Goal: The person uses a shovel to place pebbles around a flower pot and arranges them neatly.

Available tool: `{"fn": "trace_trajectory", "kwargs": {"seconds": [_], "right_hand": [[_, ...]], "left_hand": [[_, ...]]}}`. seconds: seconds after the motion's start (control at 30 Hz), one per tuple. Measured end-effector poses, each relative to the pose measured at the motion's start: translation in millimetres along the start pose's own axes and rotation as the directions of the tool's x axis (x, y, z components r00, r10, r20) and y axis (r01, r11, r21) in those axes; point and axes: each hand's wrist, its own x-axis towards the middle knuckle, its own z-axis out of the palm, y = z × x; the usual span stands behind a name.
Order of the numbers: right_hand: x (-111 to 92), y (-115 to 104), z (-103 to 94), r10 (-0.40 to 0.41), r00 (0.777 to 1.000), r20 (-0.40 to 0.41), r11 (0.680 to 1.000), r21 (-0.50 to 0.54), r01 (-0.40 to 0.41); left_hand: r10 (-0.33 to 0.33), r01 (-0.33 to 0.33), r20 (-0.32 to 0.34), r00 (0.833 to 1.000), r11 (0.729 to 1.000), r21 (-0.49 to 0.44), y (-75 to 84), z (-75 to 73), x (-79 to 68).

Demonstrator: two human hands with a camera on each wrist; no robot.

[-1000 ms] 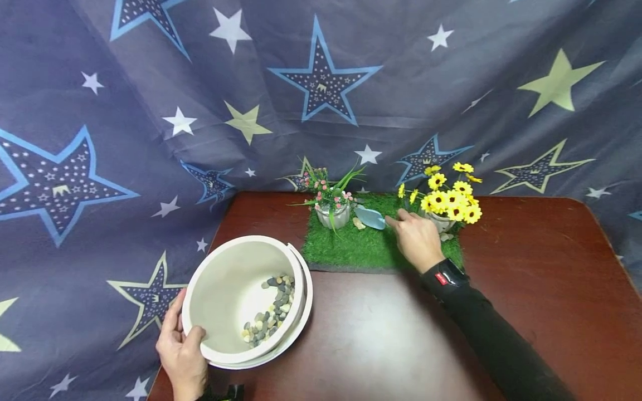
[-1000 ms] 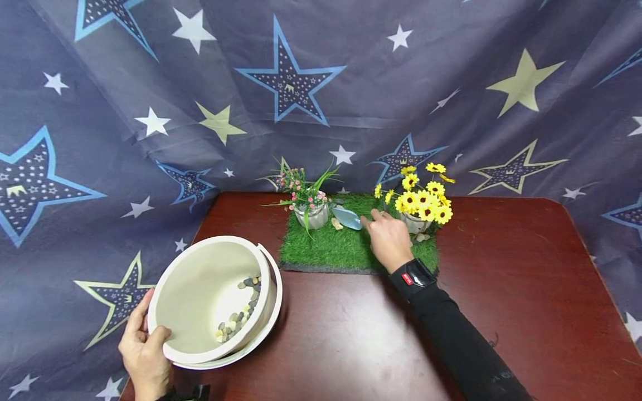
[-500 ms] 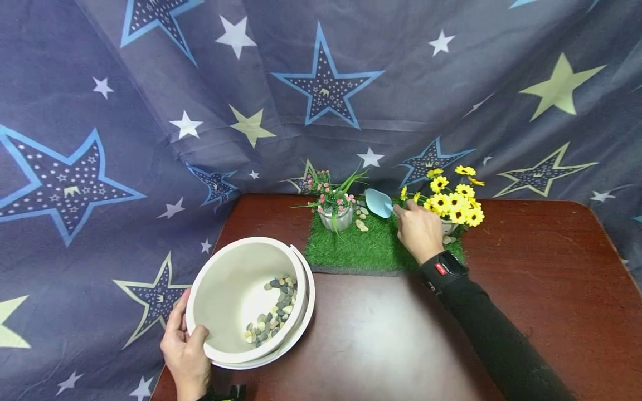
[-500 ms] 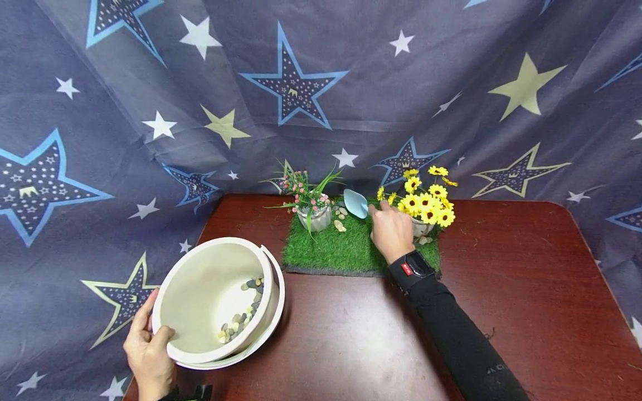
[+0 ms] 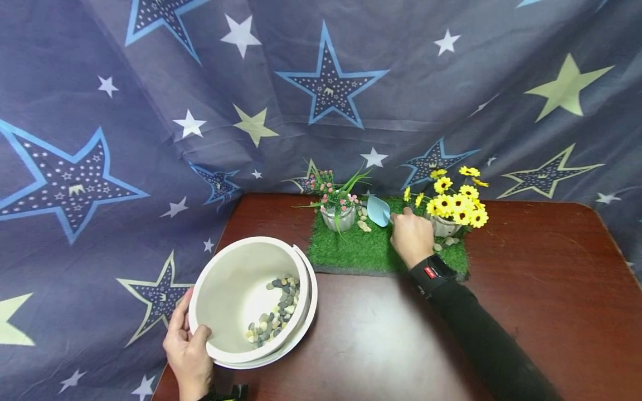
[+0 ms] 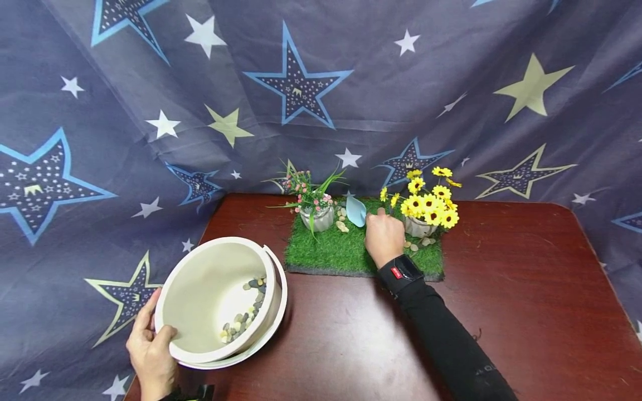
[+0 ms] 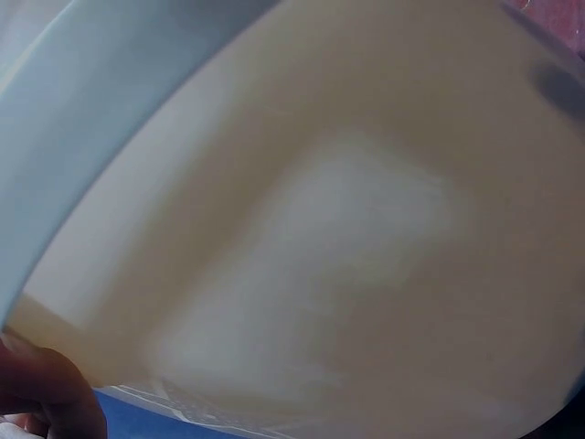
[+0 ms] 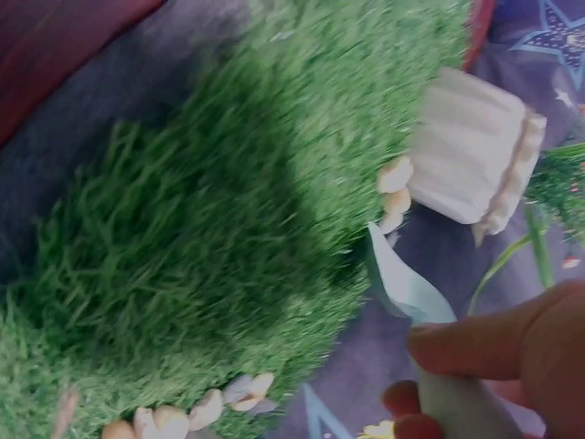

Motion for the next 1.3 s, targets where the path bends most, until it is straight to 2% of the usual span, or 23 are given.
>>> {"fn": "trace_trajectory", "kwargs": {"seconds": [0.2,0.37,0.6,0.97,1.3], "right_hand": [[-1,0,-6.8,0.033,0.999,-0.001,0.999,0.015,-0.033],[7,4,-3.5,0.082,0.996,-0.027,0.997,0.014,-0.082],[16,3,9.1,0.092,0.995,0.028,0.996,-0.015,-0.092],[15,-7,4.5,0.074,0.997,-0.020,0.997,0.032,-0.073],[19,1,0.0,0.108,0.994,-0.024,0.994,0.036,-0.107]], "left_hand": [[-0.001,0.001,-0.010,1.000,1.000,-0.010,-0.3,0.5,-0.6],[-0.001,0.001,-0.006,1.000,1.000,0.002,-0.9,0.2,-1.0],[0.008,-0.008,0.003,1.000,1.000,-0.013,-2.4,-0.6,-3.3],[0.024,-0.024,0.017,1.000,1.000,-0.010,-1.2,-0.2,-0.3],[0.011,-0.011,0.007,1.000,1.000,-0.005,-0.6,1.5,0.0]]}}
